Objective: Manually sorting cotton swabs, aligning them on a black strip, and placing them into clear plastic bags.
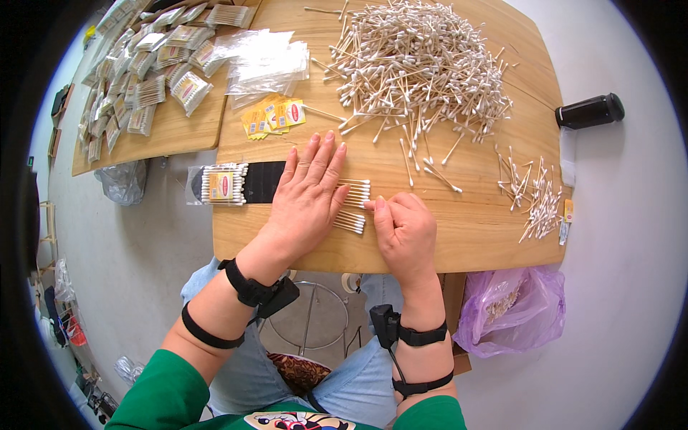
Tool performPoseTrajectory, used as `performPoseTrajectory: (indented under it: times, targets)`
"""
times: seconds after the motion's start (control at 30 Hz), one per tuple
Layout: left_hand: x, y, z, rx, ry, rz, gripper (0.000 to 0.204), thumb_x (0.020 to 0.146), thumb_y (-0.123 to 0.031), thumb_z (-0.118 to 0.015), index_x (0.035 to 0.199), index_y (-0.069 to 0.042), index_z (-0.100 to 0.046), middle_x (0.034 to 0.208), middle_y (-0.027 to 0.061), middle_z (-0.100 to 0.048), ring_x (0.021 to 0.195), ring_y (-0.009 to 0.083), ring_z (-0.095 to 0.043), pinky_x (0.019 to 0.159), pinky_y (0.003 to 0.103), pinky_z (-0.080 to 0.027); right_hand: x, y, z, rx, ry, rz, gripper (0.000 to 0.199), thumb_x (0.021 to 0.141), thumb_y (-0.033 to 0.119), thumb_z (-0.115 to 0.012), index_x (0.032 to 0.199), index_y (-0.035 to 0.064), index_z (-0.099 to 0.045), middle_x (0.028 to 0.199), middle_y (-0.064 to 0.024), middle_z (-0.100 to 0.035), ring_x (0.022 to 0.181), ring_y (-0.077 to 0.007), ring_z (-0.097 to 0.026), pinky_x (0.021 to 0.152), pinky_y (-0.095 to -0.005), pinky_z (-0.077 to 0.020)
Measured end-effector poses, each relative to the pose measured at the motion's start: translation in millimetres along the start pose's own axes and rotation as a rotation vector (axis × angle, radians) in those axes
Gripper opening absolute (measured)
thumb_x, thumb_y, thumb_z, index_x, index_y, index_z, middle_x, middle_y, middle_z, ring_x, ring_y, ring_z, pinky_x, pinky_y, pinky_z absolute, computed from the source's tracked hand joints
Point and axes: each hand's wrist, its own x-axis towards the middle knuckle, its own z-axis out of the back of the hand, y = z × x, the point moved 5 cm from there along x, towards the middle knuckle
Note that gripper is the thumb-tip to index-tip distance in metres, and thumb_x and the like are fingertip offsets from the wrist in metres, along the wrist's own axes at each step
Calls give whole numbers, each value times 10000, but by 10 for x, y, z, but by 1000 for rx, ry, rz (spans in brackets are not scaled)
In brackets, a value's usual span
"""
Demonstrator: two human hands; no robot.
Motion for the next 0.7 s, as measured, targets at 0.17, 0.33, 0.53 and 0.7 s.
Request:
performPoseTrajectory:
  times: [0.17, 0.33, 0.53, 0.7]
  targets:
    - [1, 0, 0, -12, 2, 3, 591, 1050, -358, -438, 1550, -56, -348, 1639, 134, -275, 1537, 288, -200, 1250, 470, -117, 0, -17, -5, -9, 10, 3, 232, 972, 134, -605, 840, 22, -760, 659, -107, -548, 647, -266, -547, 608, -379, -443]
    - [0, -2, 6, -11, -10, -5, 593, 1047, -357, -445, 1549, -57, -349, 1639, 139, -273, 1537, 289, -200, 1248, 475, -126, 18, -11, -14, -10, -27, -32, 240, 979, 145, -599, 840, 26, -755, 657, -109, -545, 640, -275, -546, 607, -383, -444]
    - [4, -6, 1, -7, -6, -3, 597, 1044, -360, -452, 1547, -56, -352, 1636, 138, -281, 1533, 289, -213, 1245, 479, -139, 24, -24, -18, -21, -11, -4, 239, 990, 149, -588, 878, 29, -761, 655, -111, -537, 628, -277, -543, 605, -388, -441]
    - [1, -4, 19, -15, -10, -1, 599, 1039, -359, -466, 1544, -55, -358, 1632, 137, -288, 1529, 284, -225, 1242, 482, -148, 36, -15, -35, -37, -36, -39, 239, 1004, 163, -576, 923, 36, -761, 671, -114, -553, 636, -277, -559, 608, -387, -446]
